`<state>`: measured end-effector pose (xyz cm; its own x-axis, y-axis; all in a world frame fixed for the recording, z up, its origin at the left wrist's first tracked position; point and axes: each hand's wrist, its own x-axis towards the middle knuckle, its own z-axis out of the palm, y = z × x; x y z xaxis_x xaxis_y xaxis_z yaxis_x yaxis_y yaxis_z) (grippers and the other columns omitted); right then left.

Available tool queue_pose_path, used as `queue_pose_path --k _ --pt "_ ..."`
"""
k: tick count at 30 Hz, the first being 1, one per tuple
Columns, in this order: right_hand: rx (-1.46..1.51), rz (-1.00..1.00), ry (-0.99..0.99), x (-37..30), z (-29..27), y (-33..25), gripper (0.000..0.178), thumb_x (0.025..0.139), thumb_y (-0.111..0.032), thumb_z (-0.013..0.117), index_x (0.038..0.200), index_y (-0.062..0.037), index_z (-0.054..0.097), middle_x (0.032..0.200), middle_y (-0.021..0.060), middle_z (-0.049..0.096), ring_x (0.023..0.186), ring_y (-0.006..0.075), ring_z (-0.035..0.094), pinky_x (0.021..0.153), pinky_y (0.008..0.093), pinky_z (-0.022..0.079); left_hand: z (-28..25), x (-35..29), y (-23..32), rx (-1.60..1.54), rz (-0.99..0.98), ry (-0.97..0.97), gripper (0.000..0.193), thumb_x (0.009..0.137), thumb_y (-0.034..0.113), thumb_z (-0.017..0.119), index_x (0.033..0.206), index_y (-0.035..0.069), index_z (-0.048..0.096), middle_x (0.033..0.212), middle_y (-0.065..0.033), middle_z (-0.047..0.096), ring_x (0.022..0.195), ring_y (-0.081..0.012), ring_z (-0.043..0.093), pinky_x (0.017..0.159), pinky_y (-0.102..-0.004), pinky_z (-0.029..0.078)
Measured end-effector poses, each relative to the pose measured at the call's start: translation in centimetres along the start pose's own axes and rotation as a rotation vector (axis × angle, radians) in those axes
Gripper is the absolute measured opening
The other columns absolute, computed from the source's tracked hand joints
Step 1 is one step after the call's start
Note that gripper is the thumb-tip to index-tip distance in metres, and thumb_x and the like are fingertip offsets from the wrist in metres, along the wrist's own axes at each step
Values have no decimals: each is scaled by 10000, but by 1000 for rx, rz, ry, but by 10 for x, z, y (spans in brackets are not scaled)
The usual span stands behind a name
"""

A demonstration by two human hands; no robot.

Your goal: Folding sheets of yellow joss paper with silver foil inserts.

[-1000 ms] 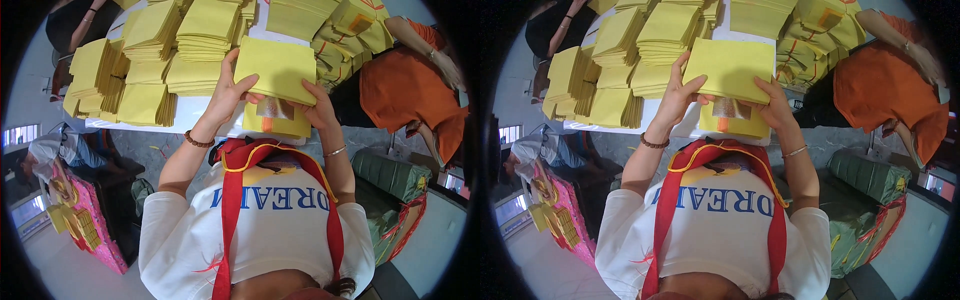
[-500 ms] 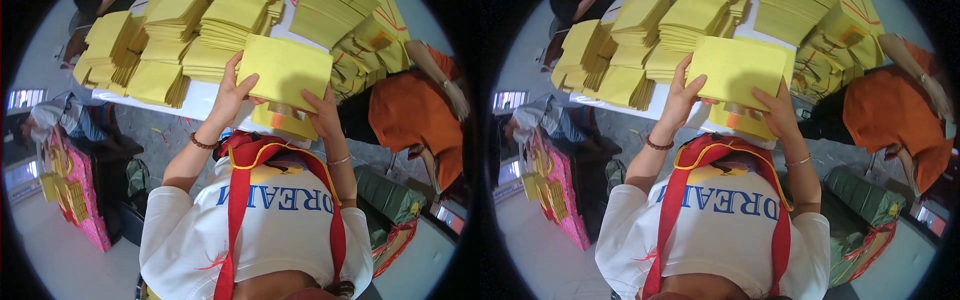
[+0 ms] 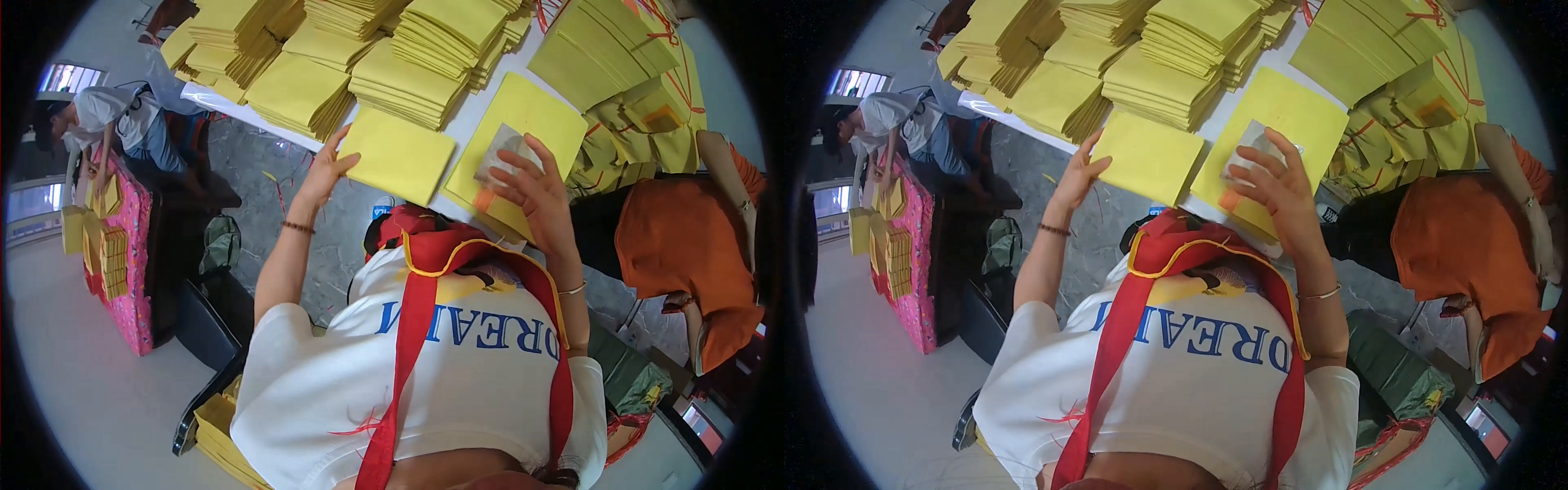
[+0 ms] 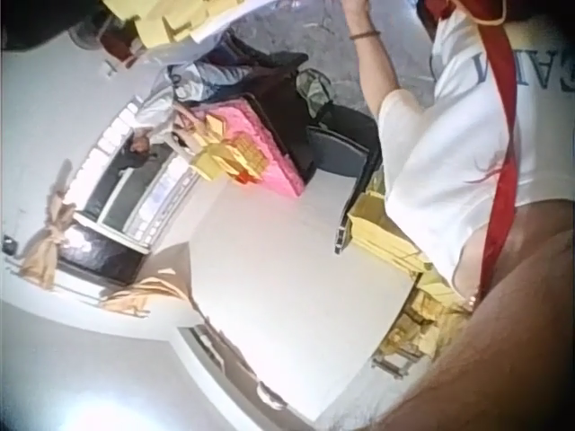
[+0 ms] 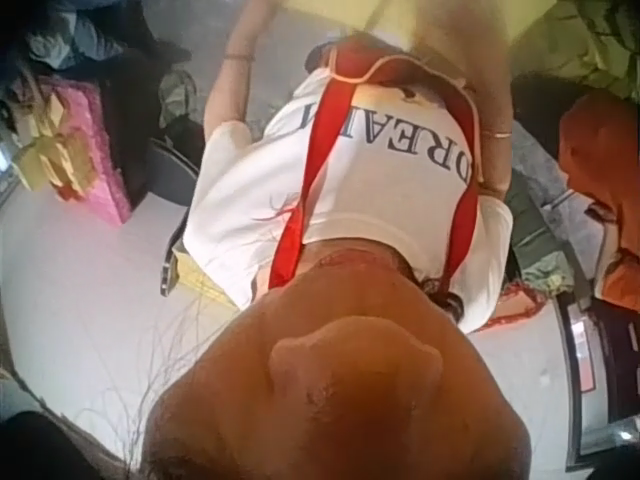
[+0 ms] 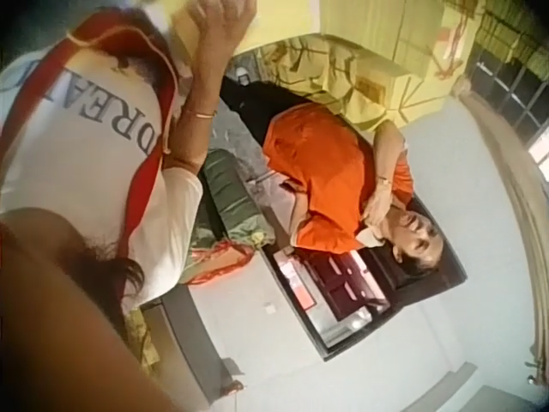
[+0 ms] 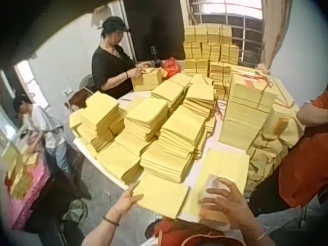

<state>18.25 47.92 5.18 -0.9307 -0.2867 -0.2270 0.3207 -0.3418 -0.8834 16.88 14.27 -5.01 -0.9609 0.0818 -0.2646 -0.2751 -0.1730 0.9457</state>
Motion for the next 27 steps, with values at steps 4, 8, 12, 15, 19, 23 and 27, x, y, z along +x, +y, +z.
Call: queue_pose_path --k 4,8,12,15,19,23,27 --pt "-34 -30 21 -2 -6 -2 401 930 -110 489 1314 -54 389 1197 163 523 1053 243 575 873 346 494 -16 23 -10 262 -24 57 629 818 12 581 1391 81 330 1081 -105 591 878 -141 577 761 -268 465" --pt "-8 -22 42 -5 -7 0 383 915 -95 516 1281 -31 423 1161 156 552 1043 234 576 852 331 494 -22 34 -8 501 -17 77 613 807 42 590 1368 91 347 1005 -137 613 817 -212 607 719 -311 489" --pt "-34 -17 81 -8 -9 3 366 920 -98 506 1269 -23 430 1136 149 561 1028 225 577 846 322 492 -19 35 -24 951 170 202 614 782 91 612 1344 104 367 1031 -160 600 829 -321 603 698 -384 495" --pt "-22 -18 112 -7 -16 4 360 921 -102 504 1264 -19 433 1126 146 563 1018 216 577 836 314 491 7 18 -15 1452 345 335 614 765 139 617 1333 128 384 1106 -170 565 938 -373 561 718 -446 483" --pt "10 -29 129 -6 -22 2 358 918 -107 509 1258 -18 438 1123 142 563 1013 208 577 824 304 491 31 7 -2 1540 480 316 535 788 196 603 1296 148 444 1223 -153 500 1112 -334 473 863 -479 414" --pt "14 -48 99 -4 -24 3 355 918 -108 508 1255 -21 443 1127 140 564 1013 207 577 815 299 491 63 -1 1 1463 812 -153 515 816 362 598 1284 184 479 1329 -154 427 1238 -370 369 987 -551 288" --pt "-6 -34 115 -3 -24 4 344 921 -112 503 1250 -23 449 1122 135 571 1004 206 580 792 292 494 73 13 -24 1554 700 -119 610 807 532 551 1331 237 451 1410 -161 349 1310 -385 266 1007 -610 189"
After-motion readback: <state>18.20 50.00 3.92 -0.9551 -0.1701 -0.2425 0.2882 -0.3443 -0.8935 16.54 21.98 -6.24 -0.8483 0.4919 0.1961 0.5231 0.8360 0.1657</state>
